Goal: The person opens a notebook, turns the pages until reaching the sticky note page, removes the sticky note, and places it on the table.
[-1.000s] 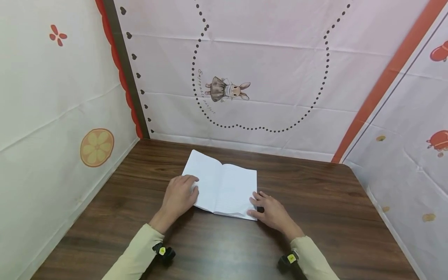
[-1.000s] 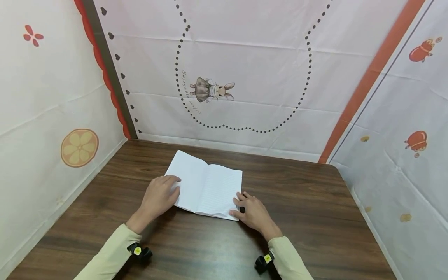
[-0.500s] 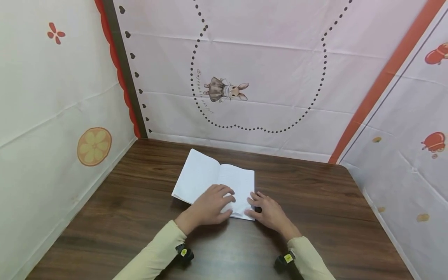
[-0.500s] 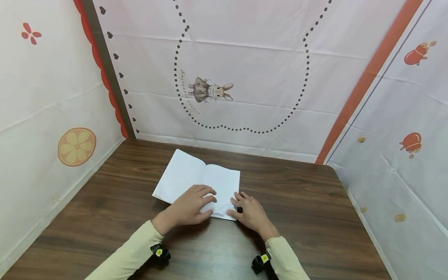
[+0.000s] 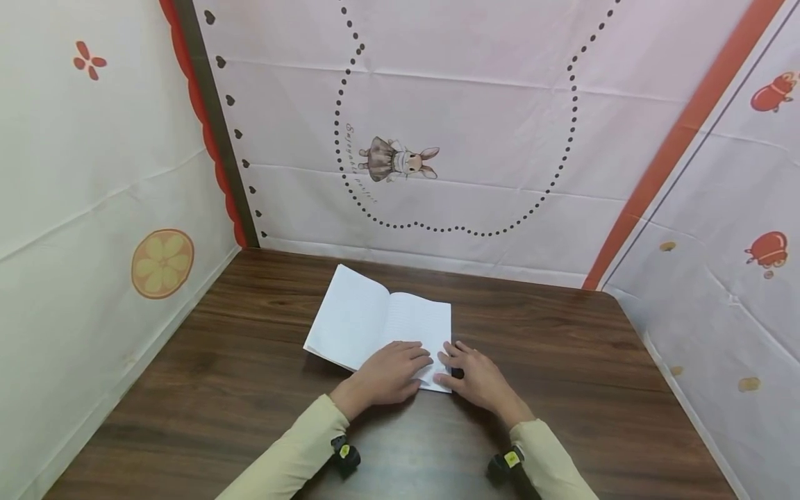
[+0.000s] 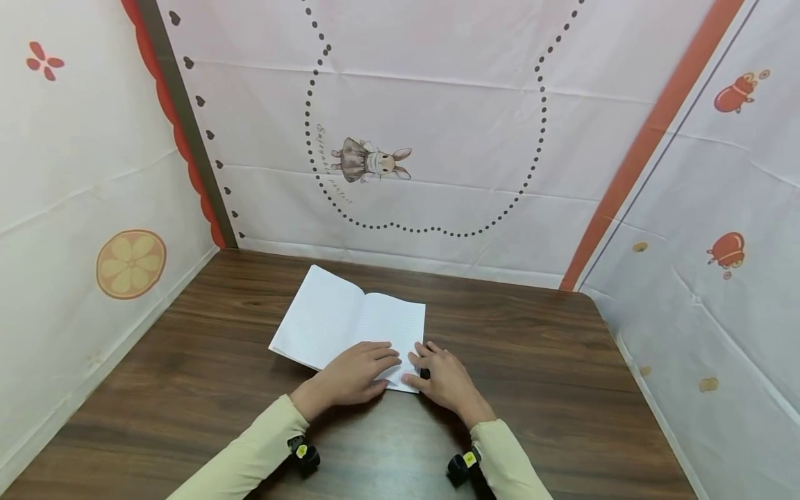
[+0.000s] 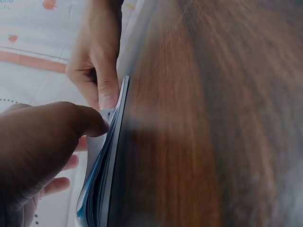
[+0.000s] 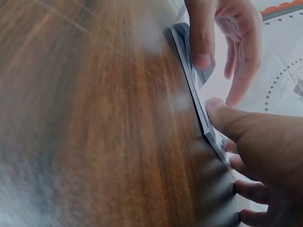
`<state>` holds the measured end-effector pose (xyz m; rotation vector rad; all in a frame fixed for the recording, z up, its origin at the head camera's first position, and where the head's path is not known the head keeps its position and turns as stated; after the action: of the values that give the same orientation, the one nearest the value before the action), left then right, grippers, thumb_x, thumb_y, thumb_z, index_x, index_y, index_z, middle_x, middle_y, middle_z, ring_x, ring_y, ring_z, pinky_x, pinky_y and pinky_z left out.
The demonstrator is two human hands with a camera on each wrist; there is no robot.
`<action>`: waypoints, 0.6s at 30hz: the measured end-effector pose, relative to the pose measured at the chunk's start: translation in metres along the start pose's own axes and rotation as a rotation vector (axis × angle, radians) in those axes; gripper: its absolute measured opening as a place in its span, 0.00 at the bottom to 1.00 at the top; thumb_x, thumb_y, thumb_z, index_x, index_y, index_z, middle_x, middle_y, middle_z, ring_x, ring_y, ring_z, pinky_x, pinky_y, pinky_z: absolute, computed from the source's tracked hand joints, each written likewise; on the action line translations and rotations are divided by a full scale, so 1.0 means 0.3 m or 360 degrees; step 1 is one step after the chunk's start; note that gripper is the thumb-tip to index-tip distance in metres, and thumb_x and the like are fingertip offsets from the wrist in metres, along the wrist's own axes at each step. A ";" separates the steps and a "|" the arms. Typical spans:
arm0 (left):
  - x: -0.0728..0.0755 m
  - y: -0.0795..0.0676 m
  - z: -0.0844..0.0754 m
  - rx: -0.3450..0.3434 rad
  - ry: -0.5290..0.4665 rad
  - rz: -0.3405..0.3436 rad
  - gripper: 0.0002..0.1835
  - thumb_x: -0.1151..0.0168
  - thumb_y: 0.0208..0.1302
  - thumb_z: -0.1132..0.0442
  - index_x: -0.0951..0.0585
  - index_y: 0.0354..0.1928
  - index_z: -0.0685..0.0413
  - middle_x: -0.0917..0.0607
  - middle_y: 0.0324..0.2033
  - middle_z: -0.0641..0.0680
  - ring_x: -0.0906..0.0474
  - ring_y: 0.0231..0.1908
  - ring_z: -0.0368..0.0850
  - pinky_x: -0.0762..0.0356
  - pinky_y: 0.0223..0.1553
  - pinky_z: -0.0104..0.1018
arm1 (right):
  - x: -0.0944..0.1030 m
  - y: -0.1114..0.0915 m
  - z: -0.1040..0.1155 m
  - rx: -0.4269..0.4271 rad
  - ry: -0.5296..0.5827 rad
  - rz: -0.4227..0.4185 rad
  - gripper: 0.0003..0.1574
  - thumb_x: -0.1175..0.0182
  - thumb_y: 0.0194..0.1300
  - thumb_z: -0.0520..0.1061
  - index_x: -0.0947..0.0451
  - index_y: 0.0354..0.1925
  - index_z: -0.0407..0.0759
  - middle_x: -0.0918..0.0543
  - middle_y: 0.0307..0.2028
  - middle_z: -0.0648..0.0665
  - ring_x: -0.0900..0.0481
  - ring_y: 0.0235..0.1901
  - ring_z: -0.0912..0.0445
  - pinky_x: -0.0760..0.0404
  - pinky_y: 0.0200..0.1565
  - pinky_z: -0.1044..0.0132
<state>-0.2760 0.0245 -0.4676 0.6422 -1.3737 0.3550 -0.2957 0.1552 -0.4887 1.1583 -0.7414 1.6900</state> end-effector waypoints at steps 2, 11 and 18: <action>-0.013 0.008 -0.003 0.0006 0.0013 0.0023 0.23 0.43 0.64 0.52 0.24 0.60 0.50 0.23 0.59 0.49 0.32 0.64 0.46 0.36 0.64 0.40 | 0.000 0.001 0.000 0.0008 0.0004 -0.0002 0.38 0.43 0.60 0.69 0.27 0.63 0.53 0.33 0.67 0.50 0.41 0.69 0.46 0.38 0.62 0.39; -0.021 0.040 -0.005 0.0071 0.0079 -0.0012 0.18 0.39 0.62 0.53 0.19 0.54 0.43 0.23 0.58 0.48 0.30 0.61 0.44 0.32 0.60 0.41 | 0.001 0.002 0.001 0.0030 -0.0013 -0.0012 0.37 0.44 0.61 0.69 0.26 0.62 0.53 0.33 0.67 0.50 0.40 0.69 0.47 0.38 0.63 0.41; 0.021 0.047 0.006 0.0164 0.0180 -0.0240 0.09 0.34 0.59 0.56 0.14 0.42 0.40 0.20 0.53 0.46 0.26 0.56 0.44 0.27 0.55 0.40 | 0.008 0.000 0.005 0.0055 -0.0026 -0.0035 0.39 0.42 0.58 0.70 0.26 0.62 0.53 0.32 0.66 0.49 0.39 0.68 0.46 0.36 0.61 0.40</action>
<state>-0.2845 0.0337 -0.4585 0.7943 -1.1973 0.3377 -0.2954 0.1547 -0.4859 1.2014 -0.7096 1.6827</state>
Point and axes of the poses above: each hand's wrist, its own y-axis towards the middle knuckle, its own x-axis out of the back of the hand, z = x × y, the point moved 8 cm from there along y, towards the middle knuckle
